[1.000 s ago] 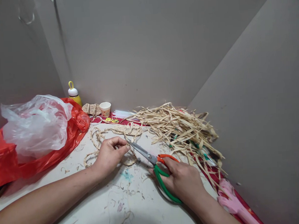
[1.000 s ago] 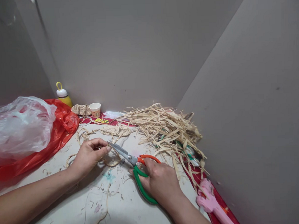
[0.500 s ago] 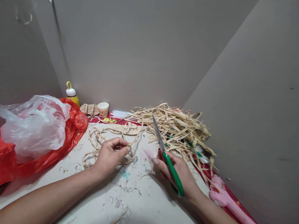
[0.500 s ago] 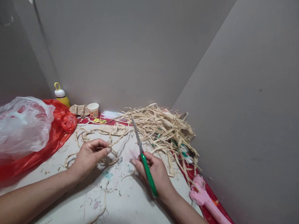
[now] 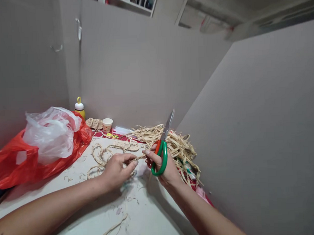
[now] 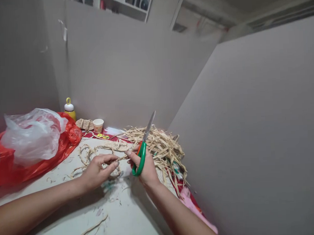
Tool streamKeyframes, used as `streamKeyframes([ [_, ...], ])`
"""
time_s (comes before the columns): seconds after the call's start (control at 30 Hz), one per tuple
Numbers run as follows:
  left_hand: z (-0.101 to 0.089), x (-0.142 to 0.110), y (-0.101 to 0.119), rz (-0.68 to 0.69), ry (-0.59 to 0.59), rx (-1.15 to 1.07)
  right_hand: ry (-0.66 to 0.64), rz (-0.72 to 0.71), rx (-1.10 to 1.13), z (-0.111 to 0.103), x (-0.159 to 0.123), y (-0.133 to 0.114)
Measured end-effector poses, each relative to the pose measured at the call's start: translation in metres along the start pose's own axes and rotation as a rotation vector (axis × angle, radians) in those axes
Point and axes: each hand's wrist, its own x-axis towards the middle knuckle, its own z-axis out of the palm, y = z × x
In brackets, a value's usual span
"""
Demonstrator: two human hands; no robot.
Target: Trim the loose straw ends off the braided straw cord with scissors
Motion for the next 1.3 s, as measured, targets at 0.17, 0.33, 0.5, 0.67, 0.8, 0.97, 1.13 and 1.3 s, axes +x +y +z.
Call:
streamKeyframes([
  [0.17, -0.013, 0.011, -0.003, 0.002, 0.017, -0.053, 0.007, -0.142, -0.049, 0.003, 0.02, -0.013],
  [0.33, -0.019, 0.012, -0.003, 0.104, 0.079, 0.125, -0.016, -0.215, -0.024, 0.017, 0.033, -0.014],
  [0.5, -0.022, 0.017, -0.006, -0.098, -0.005, 0.06, -0.099, -0.229, 0.035, 0.028, 0.054, -0.007],
  [0.67, -0.029, 0.038, 0.001, -0.408, -0.29, -0.242, -0.23, -0.213, 0.054, 0.029, 0.081, -0.005],
  [0.8, -0.029, 0.053, 0.006, -0.359, -0.341, -0.269, -0.276, -0.182, 0.079, 0.025, 0.098, -0.002],
  [0.97, -0.031, 0.068, -0.001, -0.289, -0.314, 0.004, -0.261, -0.164, 0.109, 0.018, 0.104, 0.007],
  [1.13, -0.037, 0.074, 0.005, -0.388, -0.44, 0.018, -0.247, -0.142, 0.103, 0.014, 0.103, 0.017],
  [1.3, -0.029, 0.06, 0.004, -0.549, -0.495, -0.346, -0.264, -0.112, 0.067, 0.014, 0.099, 0.021],
])
